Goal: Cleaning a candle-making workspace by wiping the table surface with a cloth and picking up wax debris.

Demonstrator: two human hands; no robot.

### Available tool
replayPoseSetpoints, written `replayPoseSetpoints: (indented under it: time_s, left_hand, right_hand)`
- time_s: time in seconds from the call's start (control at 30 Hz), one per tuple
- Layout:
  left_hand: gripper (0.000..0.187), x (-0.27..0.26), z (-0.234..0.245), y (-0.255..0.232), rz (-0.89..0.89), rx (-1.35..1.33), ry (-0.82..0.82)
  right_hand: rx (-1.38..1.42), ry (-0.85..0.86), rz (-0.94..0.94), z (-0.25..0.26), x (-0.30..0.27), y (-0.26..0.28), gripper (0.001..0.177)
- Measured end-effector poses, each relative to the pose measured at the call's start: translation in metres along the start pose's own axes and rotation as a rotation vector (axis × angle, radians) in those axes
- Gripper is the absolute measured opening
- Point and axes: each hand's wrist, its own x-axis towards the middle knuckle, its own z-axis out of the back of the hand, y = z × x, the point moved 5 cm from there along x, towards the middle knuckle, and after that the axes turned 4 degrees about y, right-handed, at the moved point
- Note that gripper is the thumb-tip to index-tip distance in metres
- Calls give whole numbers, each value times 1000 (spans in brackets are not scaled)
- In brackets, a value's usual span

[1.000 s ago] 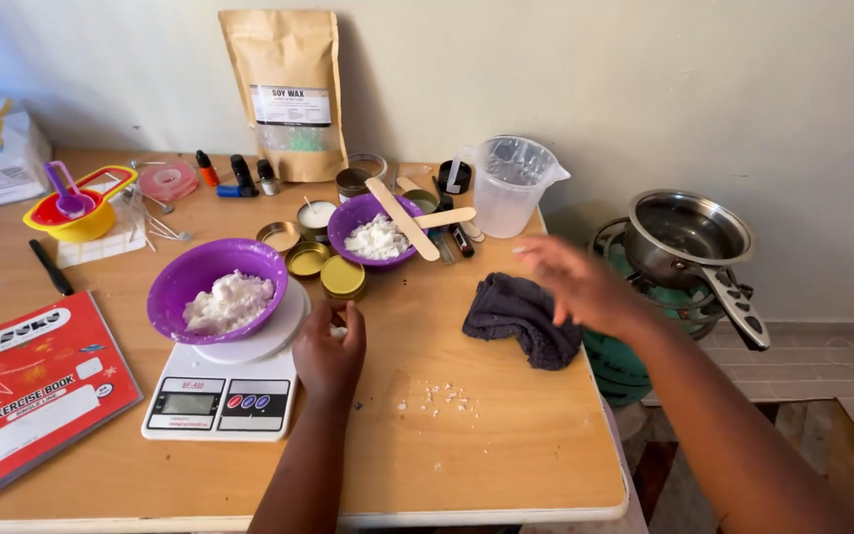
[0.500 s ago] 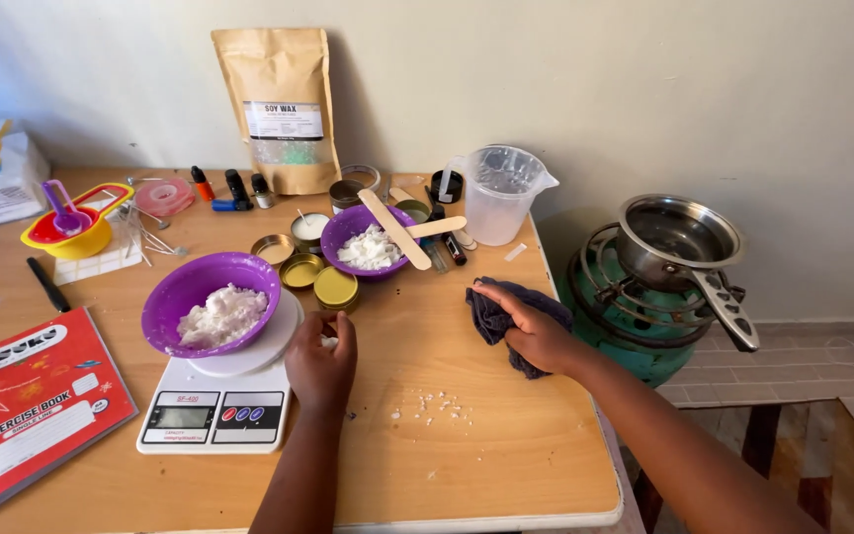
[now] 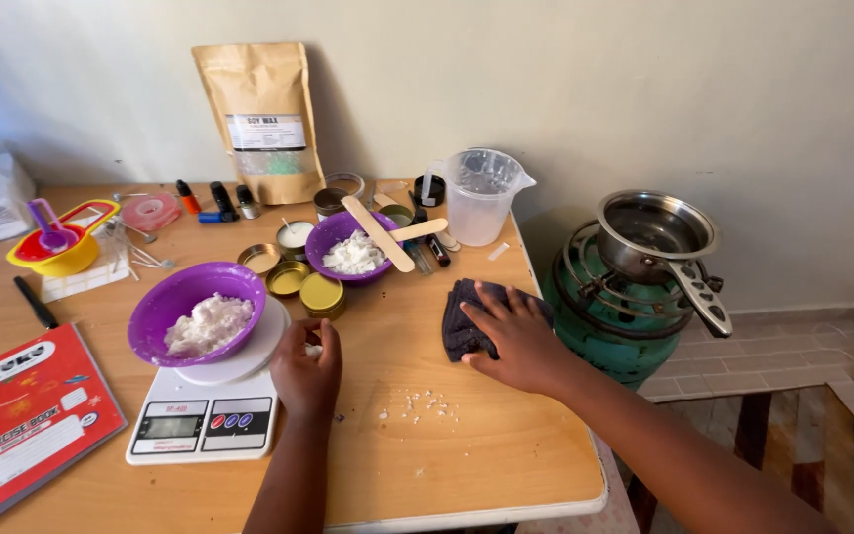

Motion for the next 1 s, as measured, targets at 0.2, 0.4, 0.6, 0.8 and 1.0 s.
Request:
replayPoseSetpoints:
  time_s: [0.2, 0.4, 0.6, 0.8, 1.0]
  left_hand:
    - [4, 5, -3, 3, 0, 6, -15]
    - [4, 6, -6, 2, 11, 34, 14]
    - [3, 5, -3, 3, 47, 30, -23]
    - [4, 5, -6, 8, 49, 45, -22]
    - [4, 6, -4, 4, 49, 29, 8]
  right_hand:
    - [60, 57, -208, -7, 37, -24, 71]
    - [146, 40, -311, 6, 71, -36, 76]
    - [127, 43, -242, -15, 94, -55, 75]
    - [130, 65, -191, -18, 58, -40, 71]
    - [135, 59, -146, -23, -1, -19, 66]
